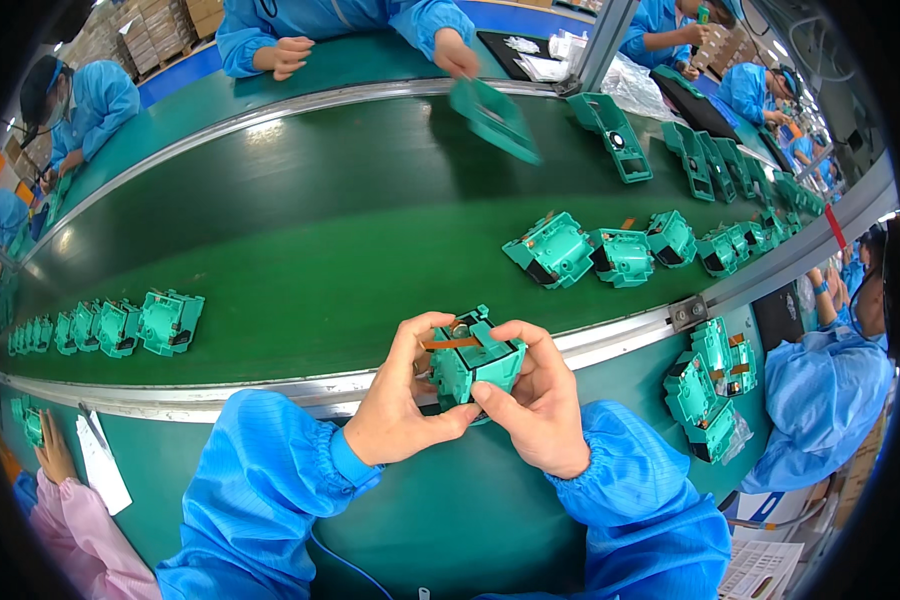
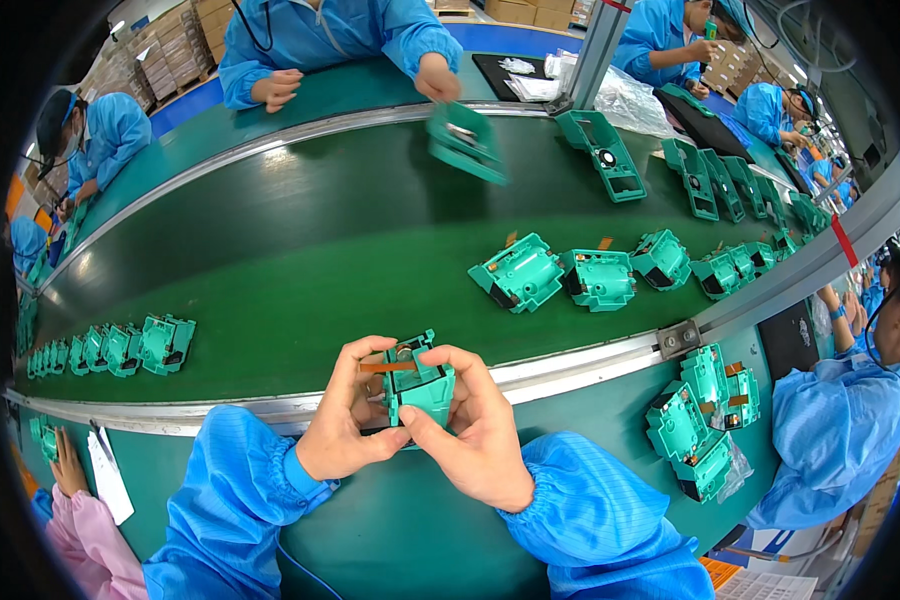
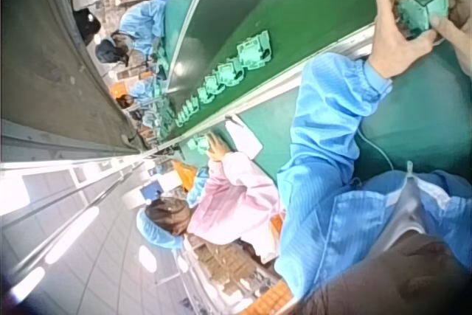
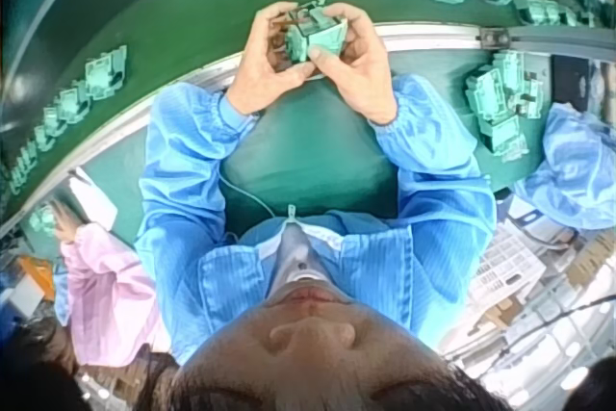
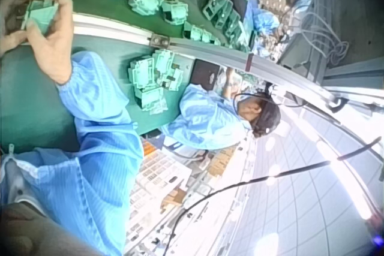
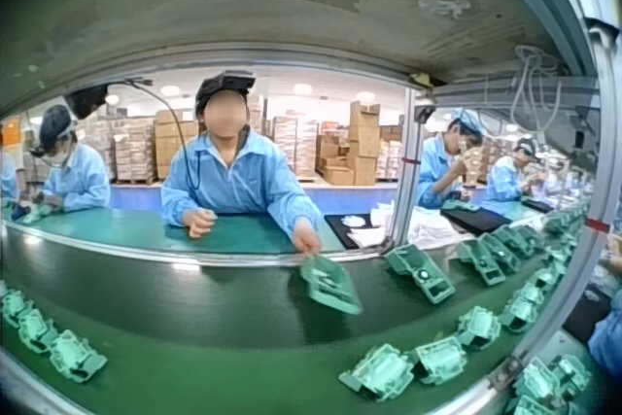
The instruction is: The person assembles green electronic housing units by hand on a factory production line.
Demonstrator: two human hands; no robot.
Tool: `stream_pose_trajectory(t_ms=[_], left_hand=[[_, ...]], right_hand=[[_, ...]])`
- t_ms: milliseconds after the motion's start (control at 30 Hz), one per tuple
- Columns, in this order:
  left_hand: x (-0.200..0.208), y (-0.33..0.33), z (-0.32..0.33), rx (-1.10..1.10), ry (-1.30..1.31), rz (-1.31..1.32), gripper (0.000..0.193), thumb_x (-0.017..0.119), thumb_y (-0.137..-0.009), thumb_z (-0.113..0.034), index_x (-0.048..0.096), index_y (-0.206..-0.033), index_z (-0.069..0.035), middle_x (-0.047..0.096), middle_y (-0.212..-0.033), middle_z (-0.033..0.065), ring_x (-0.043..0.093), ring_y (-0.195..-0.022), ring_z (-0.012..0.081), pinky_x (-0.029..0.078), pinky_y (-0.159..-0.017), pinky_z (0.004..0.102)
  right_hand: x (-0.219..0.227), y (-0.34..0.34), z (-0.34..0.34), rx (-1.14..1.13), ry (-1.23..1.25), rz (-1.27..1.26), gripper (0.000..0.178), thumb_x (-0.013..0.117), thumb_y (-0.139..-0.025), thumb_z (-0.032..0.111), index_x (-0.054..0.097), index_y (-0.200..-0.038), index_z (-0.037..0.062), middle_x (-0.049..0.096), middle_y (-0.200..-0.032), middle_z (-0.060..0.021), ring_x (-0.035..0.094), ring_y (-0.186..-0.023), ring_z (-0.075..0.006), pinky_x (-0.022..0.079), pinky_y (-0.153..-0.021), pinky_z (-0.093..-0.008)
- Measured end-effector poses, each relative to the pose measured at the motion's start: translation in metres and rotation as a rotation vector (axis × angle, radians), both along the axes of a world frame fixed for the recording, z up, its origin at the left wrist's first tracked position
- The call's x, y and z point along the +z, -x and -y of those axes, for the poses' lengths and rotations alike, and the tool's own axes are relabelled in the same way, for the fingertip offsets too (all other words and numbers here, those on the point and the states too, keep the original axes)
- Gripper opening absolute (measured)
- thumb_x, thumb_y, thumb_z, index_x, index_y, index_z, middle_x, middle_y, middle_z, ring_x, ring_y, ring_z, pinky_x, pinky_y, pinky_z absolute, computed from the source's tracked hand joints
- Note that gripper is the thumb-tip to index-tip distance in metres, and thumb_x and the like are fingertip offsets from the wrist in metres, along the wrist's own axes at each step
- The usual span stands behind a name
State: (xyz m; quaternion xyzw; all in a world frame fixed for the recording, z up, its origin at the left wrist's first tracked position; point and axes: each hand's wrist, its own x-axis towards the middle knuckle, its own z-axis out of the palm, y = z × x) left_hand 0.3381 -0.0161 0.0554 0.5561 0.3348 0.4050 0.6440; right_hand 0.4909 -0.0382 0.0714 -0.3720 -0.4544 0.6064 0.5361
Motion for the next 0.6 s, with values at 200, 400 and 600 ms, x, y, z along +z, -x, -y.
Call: stream_pose_trajectory(t_ms=[200, 400, 600], left_hand=[[-0.0033, 0.0008, -0.001, -0.011, 0.011, 0.016, 0.074, 0.068, -0.066, -0.007, 0.023, -0.125, -0.008, 0.043, -0.117, 0.0148, 0.045, -0.106, 0.0236, 0.043, -0.086, 0.0397], [-0.0016, -0.0003, 0.0001, -0.016, -0.018, -0.015, 0.076, 0.069, -0.065, -0.006, 0.022, -0.125, -0.008, 0.043, -0.117, 0.0155, 0.046, -0.105, 0.0234, 0.043, -0.086, 0.0395], [-0.0012, -0.0011, -0.0005, 0.061, -0.046, -0.002, 0.074, 0.07, -0.063, -0.005, 0.027, -0.123, -0.007, 0.045, -0.115, 0.0151, 0.049, -0.103, 0.023, 0.044, -0.084, 0.0381]], right_hand=[[-0.0001, 0.0017, -0.0026, 0.005, 0.018, -0.109, 0.038, 0.056, -0.08, -0.002, 0.039, -0.114, 0.0031, 0.055, -0.095, -0.005, 0.053, -0.084, -0.008, 0.046, -0.071, -0.022], [-0.0033, 0.001, -0.0005, -0.026, -0.032, -0.024, 0.037, 0.056, -0.081, -0.001, 0.039, -0.114, 0.0027, 0.055, -0.094, -0.0056, 0.053, -0.083, -0.0078, 0.047, -0.07, -0.0226], [-0.0007, 0.0036, -0.0041, -0.055, -0.064, 0.027, 0.043, 0.057, -0.08, 0.0, 0.037, -0.118, 0.0022, 0.056, -0.089, -0.0058, 0.054, -0.081, -0.0085, 0.046, -0.07, -0.0226]])
